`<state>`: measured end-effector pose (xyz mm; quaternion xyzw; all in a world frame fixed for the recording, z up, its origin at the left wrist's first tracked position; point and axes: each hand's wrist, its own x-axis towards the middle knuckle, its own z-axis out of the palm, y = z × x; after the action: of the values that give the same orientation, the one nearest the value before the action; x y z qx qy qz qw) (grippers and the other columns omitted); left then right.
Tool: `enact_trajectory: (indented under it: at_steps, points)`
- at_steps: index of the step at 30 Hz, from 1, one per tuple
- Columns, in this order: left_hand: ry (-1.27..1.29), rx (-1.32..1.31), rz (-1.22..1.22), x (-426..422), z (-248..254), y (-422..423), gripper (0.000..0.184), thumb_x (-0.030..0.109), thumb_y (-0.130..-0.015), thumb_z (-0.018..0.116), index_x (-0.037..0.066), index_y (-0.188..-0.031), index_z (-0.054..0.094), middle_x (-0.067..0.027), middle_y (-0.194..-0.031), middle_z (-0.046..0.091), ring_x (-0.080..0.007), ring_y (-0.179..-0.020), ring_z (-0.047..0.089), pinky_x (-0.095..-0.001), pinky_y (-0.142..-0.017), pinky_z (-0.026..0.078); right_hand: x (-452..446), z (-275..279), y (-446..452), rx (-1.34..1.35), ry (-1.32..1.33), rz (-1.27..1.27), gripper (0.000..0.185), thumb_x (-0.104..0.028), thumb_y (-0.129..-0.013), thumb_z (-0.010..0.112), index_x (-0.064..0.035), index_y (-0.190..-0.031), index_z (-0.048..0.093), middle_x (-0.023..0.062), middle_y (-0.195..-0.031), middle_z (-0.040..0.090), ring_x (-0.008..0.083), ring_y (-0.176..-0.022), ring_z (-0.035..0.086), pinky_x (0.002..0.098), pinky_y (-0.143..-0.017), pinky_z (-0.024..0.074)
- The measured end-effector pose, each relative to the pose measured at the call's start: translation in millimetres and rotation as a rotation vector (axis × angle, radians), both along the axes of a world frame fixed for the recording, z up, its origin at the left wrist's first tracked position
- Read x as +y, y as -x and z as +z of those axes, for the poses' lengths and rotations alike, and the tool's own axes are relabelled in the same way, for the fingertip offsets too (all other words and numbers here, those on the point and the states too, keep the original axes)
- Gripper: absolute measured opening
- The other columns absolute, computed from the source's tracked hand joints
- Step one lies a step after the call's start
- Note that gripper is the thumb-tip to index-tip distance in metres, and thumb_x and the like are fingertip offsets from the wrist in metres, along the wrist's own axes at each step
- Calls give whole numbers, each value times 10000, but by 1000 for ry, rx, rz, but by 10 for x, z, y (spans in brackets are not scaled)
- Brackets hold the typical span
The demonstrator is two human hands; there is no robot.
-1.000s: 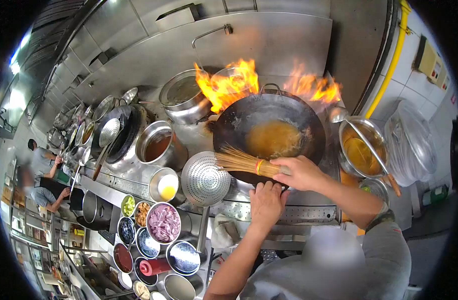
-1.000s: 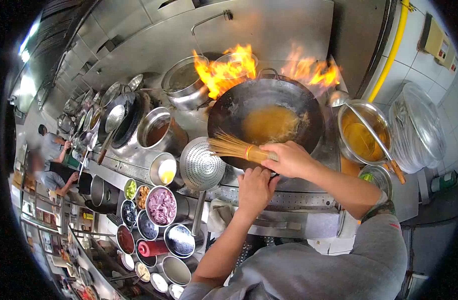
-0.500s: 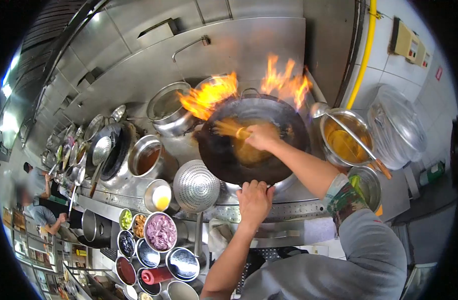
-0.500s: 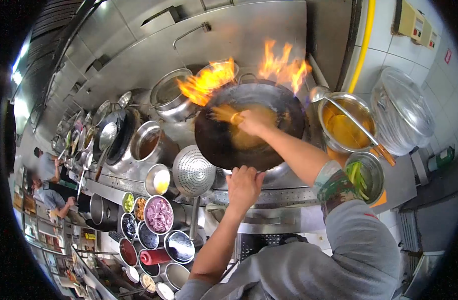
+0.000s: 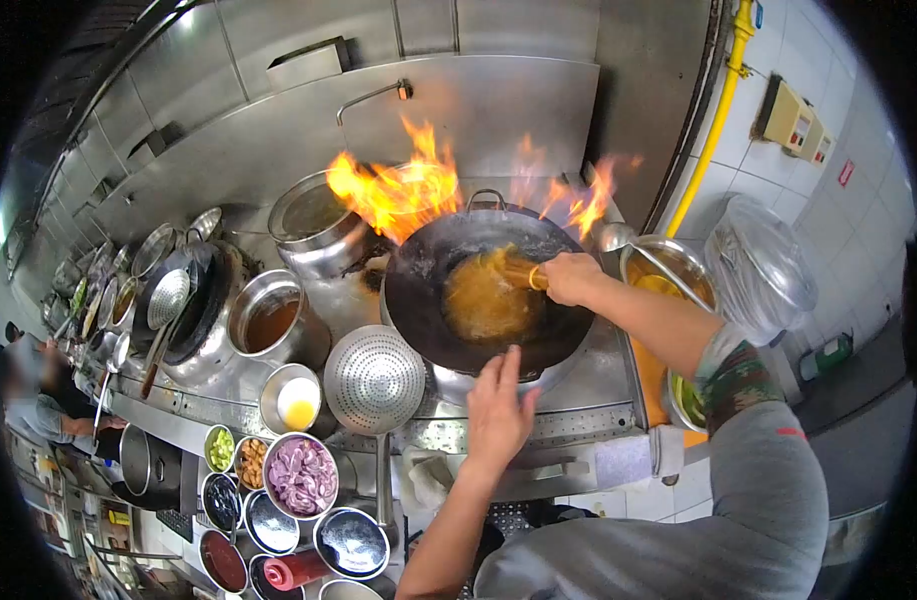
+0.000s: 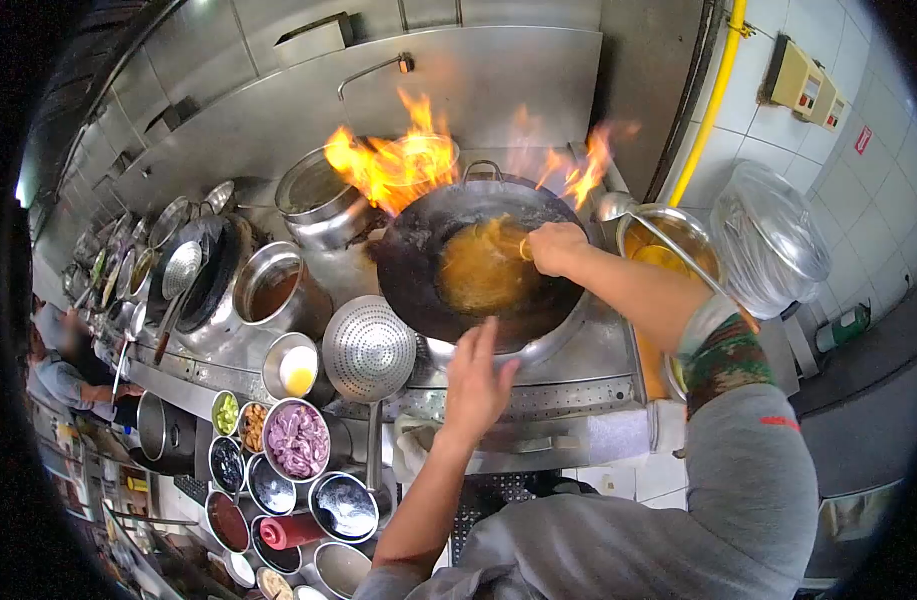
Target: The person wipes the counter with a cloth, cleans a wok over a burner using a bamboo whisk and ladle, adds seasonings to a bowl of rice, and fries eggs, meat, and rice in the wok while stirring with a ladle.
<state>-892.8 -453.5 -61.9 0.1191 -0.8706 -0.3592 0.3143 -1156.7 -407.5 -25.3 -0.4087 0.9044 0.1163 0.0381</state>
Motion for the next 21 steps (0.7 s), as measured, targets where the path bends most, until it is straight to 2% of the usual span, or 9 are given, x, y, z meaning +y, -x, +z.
enact_trajectory:
  at_steps: [2, 4, 8, 10, 13, 14, 17, 19, 21]
  points:
    - [130, 85, 31, -175, -29, -443, 750, 124, -816, 747, -30, -1443, 364, -257, -1321, 510, -432, -1186, 513, -471, -1029, 399, 178, 328, -223, -50, -49, 10, 256, -167, -809, 618, -105, -1022, 745, 153, -1023, 725, 328, -1001, 694, 413, -849, 557]
    - [4, -13, 205, -286, -247, -882, 773, 163, -807, 764, -65, -1425, 360, -275, -1311, 512, -448, -1183, 507, -469, -1029, 399, 309, 363, -31, -88, -57, 20, 286, -258, -824, 616, -143, -1067, 713, 145, -955, 724, 310, -909, 708, 446, -801, 564]
    - [-61, -296, 360, -321, -800, -1195, 791, 207, -805, 770, -82, -1416, 360, -302, -1325, 481, -449, -1220, 473, -484, -1042, 382, -119, -334, 329, 77, 44, -32, 291, -299, -841, 616, -145, -1067, 715, 157, -970, 723, 304, -914, 709, 440, -762, 574]
    - [-116, -394, 391, -370, -950, -1272, 808, 244, -812, 770, -90, -1418, 355, -315, -1359, 446, -454, -1258, 441, -480, -1066, 363, -153, -195, 130, 44, 30, -15, 334, -336, -837, 623, -155, -1104, 711, 160, -1006, 717, 316, -948, 700, 452, -802, 564]
    - [-264, -432, 479, -271, -999, -1509, 834, 270, -810, 777, -97, -1424, 346, -326, -1389, 417, -461, -1292, 413, -470, -1097, 338, 165, 381, 62, -75, -62, 8, 315, -243, -880, 553, -178, -1150, 701, 111, -1113, 709, 278, -1024, 692, 432, -850, 554]
    - [-275, -415, 500, -251, -1032, -1556, 843, 303, -811, 788, -104, -1415, 364, -325, -1398, 426, -434, -1298, 439, -453, -1092, 357, 200, 208, 318, -75, 52, 17, 333, -279, -858, 575, -143, -1137, 695, 136, -1103, 706, 296, -1007, 693, 441, -854, 551]
    - [-451, -396, 528, -324, -1325, -1619, 811, 311, -819, 791, -108, -1394, 402, -285, -1332, 521, -366, -1214, 543, -404, -1023, 431, -240, -306, 479, -60, 151, -187, 406, -355, -835, 653, -195, -1209, 656, 157, -993, 713, 329, -934, 693, 464, -805, 559]
    - [-671, -337, 403, -425, -1443, -1625, 613, 325, -831, 781, -97, -1223, 572, -174, -1048, 695, -228, -953, 660, -340, -850, 514, -375, -649, 358, -81, 285, -86, 391, -348, -836, 650, -183, -1191, 656, 165, -975, 709, 344, -922, 688, 479, -792, 556]
    - [-696, -413, 458, -438, -1467, -1609, 575, 346, -815, 793, -77, -1159, 613, -163, -999, 711, -219, -898, 670, -349, -810, 525, -209, -582, 37, -200, 375, 75, 365, -340, -839, 647, -168, -1161, 659, 171, -997, 704, 352, -926, 683, 487, -795, 551]
